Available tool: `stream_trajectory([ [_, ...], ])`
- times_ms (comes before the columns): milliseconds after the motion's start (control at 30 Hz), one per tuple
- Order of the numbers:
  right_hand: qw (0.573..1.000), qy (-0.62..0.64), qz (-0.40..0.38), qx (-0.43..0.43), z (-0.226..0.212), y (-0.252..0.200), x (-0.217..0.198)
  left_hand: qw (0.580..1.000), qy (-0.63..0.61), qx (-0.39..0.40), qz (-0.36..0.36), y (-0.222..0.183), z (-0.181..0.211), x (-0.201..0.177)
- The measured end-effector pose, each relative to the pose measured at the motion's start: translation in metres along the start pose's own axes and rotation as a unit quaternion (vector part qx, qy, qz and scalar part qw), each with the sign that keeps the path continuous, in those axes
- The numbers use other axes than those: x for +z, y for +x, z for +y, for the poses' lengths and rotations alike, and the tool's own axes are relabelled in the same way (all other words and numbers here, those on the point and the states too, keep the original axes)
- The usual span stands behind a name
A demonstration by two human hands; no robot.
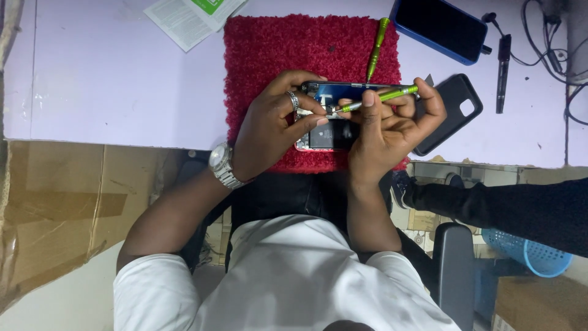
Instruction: Securing internal components of a smartphone using a screwdriver during a repair process.
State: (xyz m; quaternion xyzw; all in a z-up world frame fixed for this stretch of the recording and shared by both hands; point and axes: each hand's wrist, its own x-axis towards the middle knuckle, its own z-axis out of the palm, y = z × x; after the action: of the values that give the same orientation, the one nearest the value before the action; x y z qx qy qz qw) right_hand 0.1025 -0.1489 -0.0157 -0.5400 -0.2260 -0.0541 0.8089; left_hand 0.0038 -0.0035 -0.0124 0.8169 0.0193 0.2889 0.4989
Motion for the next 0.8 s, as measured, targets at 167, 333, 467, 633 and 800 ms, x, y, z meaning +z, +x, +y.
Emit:
stream_trajectory([
  [167,1.000,-0.003,-0.007,-0.004,0.001,-0.001,-0.001,1.000,-0.002,0.000,0.001,0.001,0.003,-0.001],
  [333,1.000,-0.004,-0.006,-0.002,-0.001,-0.001,0.001,1.000,-0.001,0.008,0.002,-0.001,0.001,0.000],
  [467,1.000,-0.016,0.001,-0.009,0.000,-0.001,-0.001,1.000,0.005,0.010,-0.007,0.000,0.000,0.000],
  [633,0.980,-0.145,-0.006,-0.137,-0.003,-0.004,-0.011,1.000,-0.010,-0.005,-0.012,0.000,0.001,-0.001],
  [800,0.969,-0.156,-0.104,-0.163,0.004,-0.011,-0.020,1.000,-0.024,-0.018,0.006,-0.002,0.003,-0.001],
])
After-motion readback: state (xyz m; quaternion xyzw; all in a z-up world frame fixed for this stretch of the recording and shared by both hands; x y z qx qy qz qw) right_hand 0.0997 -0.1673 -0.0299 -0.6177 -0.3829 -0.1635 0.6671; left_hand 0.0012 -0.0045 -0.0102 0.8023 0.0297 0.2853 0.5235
